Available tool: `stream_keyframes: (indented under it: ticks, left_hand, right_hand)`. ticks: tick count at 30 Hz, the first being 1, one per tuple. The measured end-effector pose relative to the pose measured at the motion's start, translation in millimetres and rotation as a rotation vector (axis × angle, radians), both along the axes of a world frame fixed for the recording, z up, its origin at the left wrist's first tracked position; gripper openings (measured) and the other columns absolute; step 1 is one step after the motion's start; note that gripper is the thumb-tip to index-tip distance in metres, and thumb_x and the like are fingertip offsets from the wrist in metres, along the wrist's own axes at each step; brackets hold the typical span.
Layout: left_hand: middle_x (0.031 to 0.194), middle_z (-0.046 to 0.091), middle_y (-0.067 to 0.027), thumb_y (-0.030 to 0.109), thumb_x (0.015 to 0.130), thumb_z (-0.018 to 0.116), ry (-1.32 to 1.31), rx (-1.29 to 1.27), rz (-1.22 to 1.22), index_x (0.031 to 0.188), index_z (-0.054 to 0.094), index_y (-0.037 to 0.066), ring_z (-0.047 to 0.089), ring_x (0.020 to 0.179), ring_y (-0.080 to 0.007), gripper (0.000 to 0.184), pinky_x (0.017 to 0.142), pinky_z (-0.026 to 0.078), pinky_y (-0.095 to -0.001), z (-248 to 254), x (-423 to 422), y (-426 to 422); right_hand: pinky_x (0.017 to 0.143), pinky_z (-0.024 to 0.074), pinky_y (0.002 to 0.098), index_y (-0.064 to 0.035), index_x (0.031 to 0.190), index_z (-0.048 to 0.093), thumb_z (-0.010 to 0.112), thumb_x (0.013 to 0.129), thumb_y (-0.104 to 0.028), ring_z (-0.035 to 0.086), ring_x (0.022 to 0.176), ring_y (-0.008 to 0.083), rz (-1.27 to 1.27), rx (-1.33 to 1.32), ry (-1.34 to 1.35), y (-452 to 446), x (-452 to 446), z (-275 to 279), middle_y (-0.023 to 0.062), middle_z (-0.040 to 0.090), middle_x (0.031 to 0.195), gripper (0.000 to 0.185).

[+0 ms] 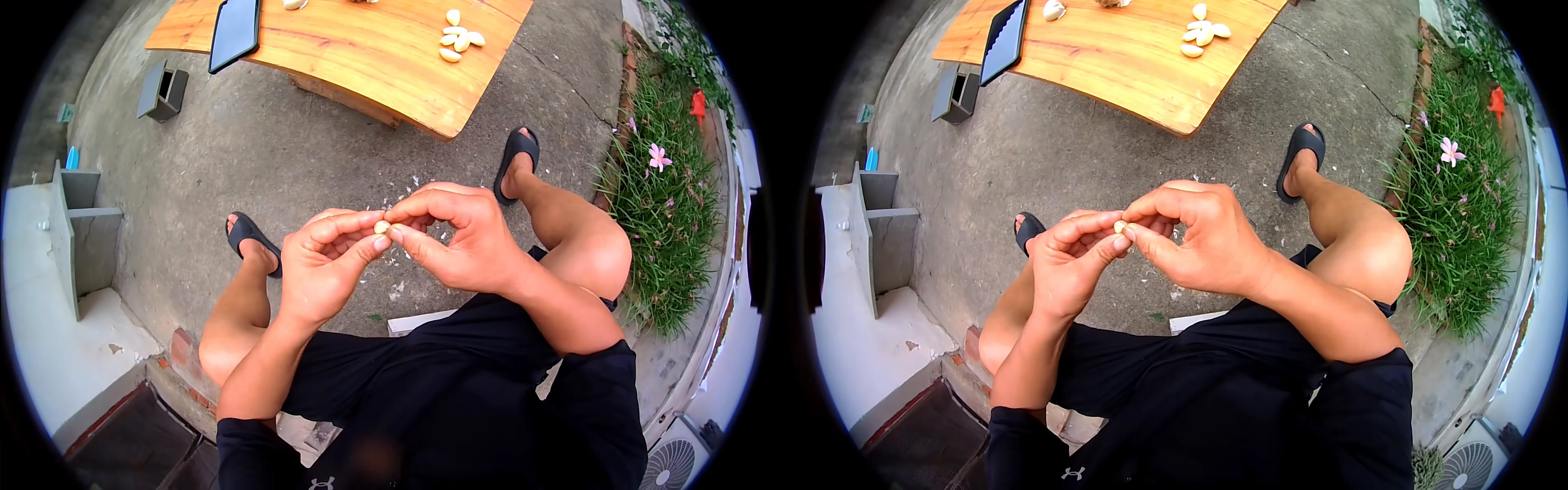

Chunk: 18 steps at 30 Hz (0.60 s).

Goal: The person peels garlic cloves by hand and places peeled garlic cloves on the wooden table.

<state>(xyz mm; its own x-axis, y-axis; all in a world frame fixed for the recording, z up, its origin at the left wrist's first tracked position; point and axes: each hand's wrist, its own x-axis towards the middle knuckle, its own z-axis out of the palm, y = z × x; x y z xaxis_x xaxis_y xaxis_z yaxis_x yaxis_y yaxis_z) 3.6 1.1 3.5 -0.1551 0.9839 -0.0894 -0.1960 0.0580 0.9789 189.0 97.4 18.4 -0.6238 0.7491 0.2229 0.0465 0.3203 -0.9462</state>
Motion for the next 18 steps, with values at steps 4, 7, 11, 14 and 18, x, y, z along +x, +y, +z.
stream_keyframes:
  ticks: [4, 7, 11, 14, 18]
  left_hand:
    - [0.111, 0.07, -0.0111, -0.006, 0.089, 0.073, 0.082, 0.026, -0.02, 0.113, 0.072, -0.002, 0.071, 0.095, -0.0177, 0.024, 0.085, 0.06, -0.0297, 0.9, -2.1, 1.6]
    - [0.112, 0.07, -0.0124, -0.005, 0.09, 0.073, -0.046, -0.017, -0.025, 0.113, 0.072, -0.002, 0.072, 0.097, -0.0192, 0.023, 0.086, 0.061, -0.0314, -1.4, -3.6, 1.6]
    - [0.112, 0.07, -0.0148, -0.007, 0.09, 0.071, -0.217, -0.15, -0.028, 0.114, 0.073, -0.003, 0.072, 0.095, -0.0197, 0.024, 0.084, 0.061, -0.0304, 2.2, -4.1, 0.5]
    - [0.109, 0.07, -0.0148, -0.007, 0.09, 0.071, -0.176, -0.108, -0.026, 0.114, 0.072, -0.004, 0.072, 0.093, -0.0206, 0.024, 0.083, 0.062, -0.0313, 2.2, -2.9, 1.6]
    - [0.107, 0.071, -0.014, -0.007, 0.09, 0.072, -0.144, -0.088, -0.041, 0.113, 0.073, -0.003, 0.072, 0.094, -0.0204, 0.023, 0.083, 0.062, -0.0308, 3.7, -1.6, 1.2]
  right_hand:
    - [0.061, 0.0553, 0.0283, -0.0022, 0.095, 0.075, 0.075, 0.085, -0.005, 0.071, 0.068, 0.0155, 0.014, 0.021, -0.002, 0.8, 1.2, 0.7, 0.0105, 0.072, 0.079, 0.01]
    - [0.061, 0.0557, 0.0283, -0.0021, 0.094, 0.075, 0.075, 0.084, -0.004, 0.072, 0.068, 0.0154, 0.016, 0.016, 0.001, 0.6, 1.5, 2.2, 0.0106, 0.073, 0.079, 0.011]
    - [0.06, 0.0563, 0.0287, -0.0016, 0.093, 0.075, 0.074, 0.083, -0.003, 0.072, 0.067, 0.0169, 0.008, 0.025, 0.006, -0.9, 1.6, 1.7, 0.0108, 0.072, 0.078, 0.011]
    - [0.059, 0.0566, 0.0293, -0.0011, 0.091, 0.074, 0.074, 0.081, -0.003, 0.072, 0.066, 0.0188, -0.007, 0.118, -0.005, -1.9, 1.3, 1.2, 0.0114, 0.072, 0.078, 0.01]
    - [0.058, 0.057, 0.0312, -0.0013, 0.086, 0.072, 0.075, 0.08, -0.003, 0.071, 0.065, 0.0215, -0.021, 0.143, -0.021, -4.2, 1.3, 1.6, 0.0115, 0.07, 0.077, 0.007]
